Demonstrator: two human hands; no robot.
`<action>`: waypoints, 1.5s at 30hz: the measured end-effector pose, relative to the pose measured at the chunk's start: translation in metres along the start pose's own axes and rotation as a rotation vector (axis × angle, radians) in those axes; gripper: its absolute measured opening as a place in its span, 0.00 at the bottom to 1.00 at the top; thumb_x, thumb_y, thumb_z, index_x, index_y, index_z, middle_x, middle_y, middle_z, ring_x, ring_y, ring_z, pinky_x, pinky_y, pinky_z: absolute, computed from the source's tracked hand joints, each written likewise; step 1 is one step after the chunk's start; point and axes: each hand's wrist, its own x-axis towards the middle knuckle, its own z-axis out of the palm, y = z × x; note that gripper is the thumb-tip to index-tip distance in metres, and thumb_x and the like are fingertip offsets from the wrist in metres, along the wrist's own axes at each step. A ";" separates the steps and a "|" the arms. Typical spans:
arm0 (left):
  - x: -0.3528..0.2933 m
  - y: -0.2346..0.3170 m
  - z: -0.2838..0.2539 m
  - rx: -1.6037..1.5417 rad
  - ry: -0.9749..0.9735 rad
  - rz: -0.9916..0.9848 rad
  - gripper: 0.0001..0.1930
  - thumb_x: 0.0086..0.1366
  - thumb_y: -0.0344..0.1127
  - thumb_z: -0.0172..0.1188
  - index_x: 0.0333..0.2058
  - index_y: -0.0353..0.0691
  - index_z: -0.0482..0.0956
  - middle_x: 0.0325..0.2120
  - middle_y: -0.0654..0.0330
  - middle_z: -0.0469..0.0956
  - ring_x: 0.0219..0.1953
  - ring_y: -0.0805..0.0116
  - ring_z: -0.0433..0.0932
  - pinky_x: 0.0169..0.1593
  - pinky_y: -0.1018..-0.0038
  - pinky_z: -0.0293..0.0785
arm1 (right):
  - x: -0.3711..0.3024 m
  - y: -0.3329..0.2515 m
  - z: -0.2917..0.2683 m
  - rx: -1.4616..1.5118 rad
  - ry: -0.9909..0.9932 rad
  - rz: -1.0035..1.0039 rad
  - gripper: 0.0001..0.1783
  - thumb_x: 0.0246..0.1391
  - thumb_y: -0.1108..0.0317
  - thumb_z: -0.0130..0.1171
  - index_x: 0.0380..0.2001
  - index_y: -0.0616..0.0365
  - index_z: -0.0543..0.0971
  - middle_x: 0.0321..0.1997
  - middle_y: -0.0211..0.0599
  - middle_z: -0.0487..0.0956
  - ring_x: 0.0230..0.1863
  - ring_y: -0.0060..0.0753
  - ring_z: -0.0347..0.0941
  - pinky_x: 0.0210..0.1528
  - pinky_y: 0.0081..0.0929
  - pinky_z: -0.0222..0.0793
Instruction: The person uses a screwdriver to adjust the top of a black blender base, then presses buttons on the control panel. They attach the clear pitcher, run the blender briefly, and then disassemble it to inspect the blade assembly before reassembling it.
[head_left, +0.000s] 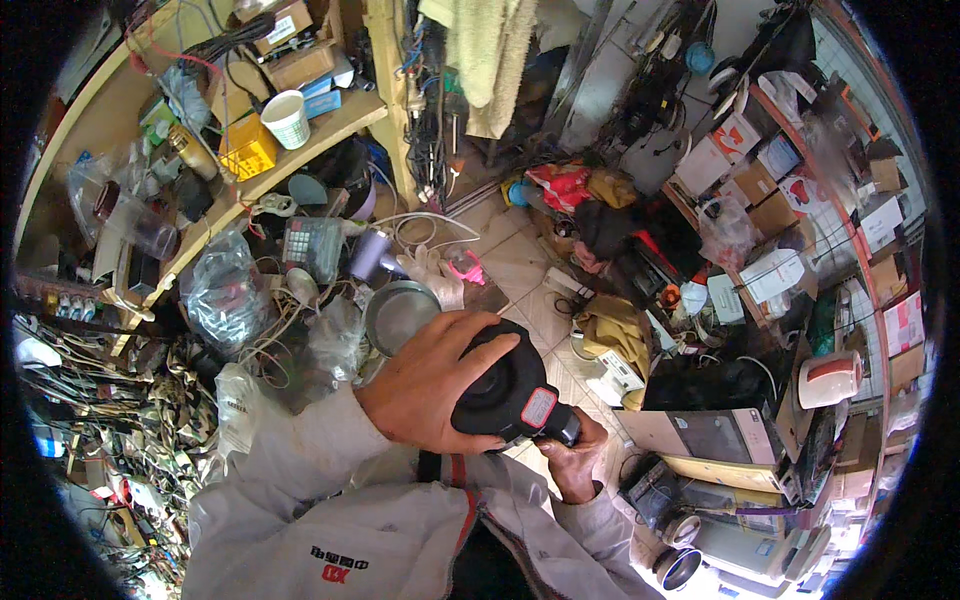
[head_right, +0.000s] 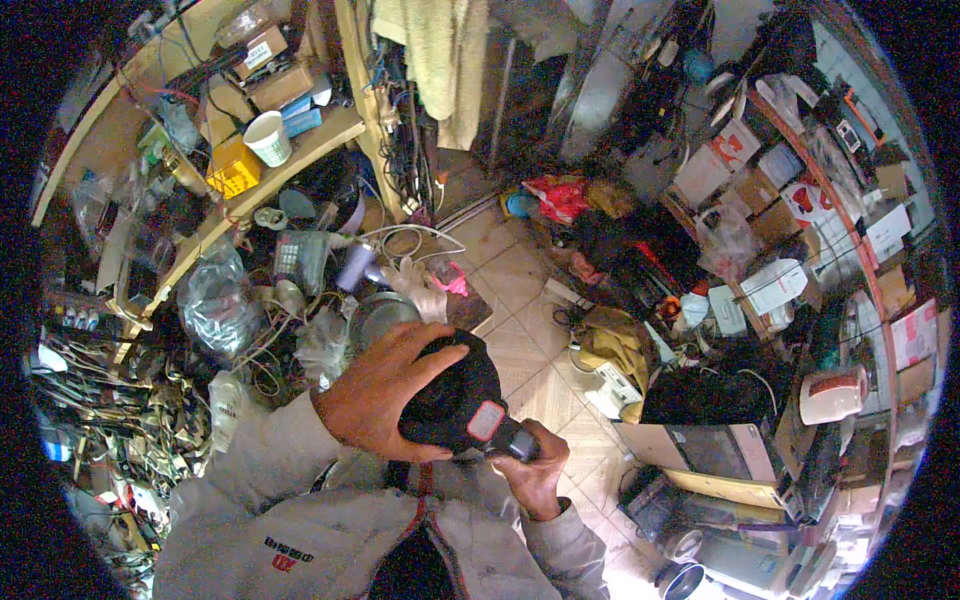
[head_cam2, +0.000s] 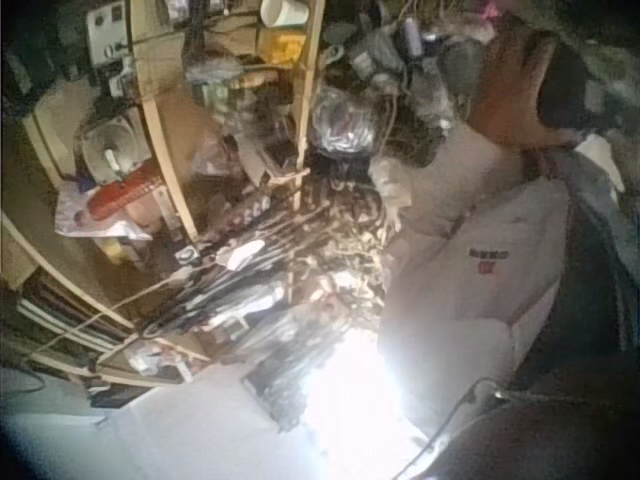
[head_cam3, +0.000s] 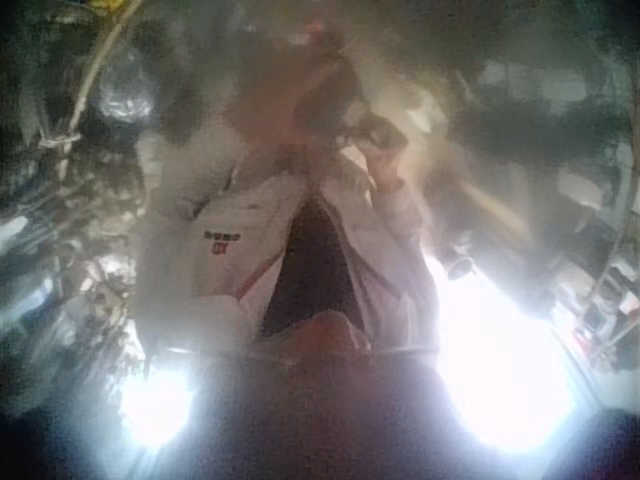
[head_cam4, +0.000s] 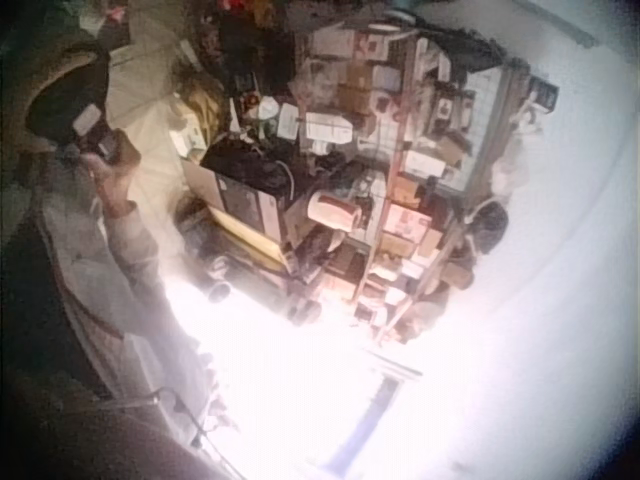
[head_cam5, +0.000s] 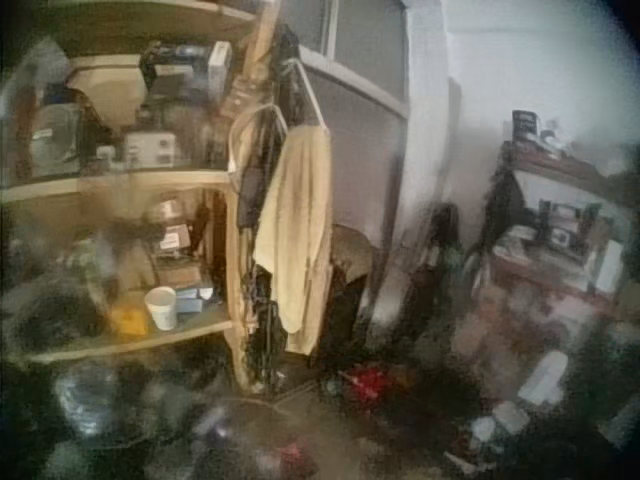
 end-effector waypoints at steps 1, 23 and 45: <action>0.003 0.002 0.007 0.028 0.030 -0.038 0.53 0.44 0.57 0.78 0.64 0.34 0.65 0.62 0.37 0.63 0.60 0.33 0.66 0.65 0.45 0.63 | 0.004 -0.007 0.004 0.029 0.018 -0.009 0.27 0.38 0.55 0.84 0.30 0.64 0.80 0.23 0.23 0.76 0.24 0.17 0.66 0.27 0.23 0.65; 0.031 0.026 0.006 0.204 0.068 -0.310 0.56 0.41 0.56 0.80 0.65 0.36 0.64 0.61 0.39 0.64 0.60 0.34 0.64 0.64 0.47 0.63 | 0.046 0.004 -0.017 -0.140 -0.140 -0.070 0.29 0.36 0.52 0.83 0.25 0.63 0.75 0.20 0.32 0.73 0.23 0.21 0.66 0.25 0.27 0.64; 0.038 0.019 0.005 0.106 0.007 -0.257 0.52 0.41 0.51 0.81 0.64 0.37 0.67 0.60 0.40 0.64 0.61 0.36 0.66 0.65 0.49 0.63 | 0.046 0.012 -0.023 -0.088 -0.144 -0.078 0.31 0.33 0.49 0.85 0.24 0.61 0.76 0.20 0.35 0.74 0.22 0.25 0.69 0.25 0.29 0.67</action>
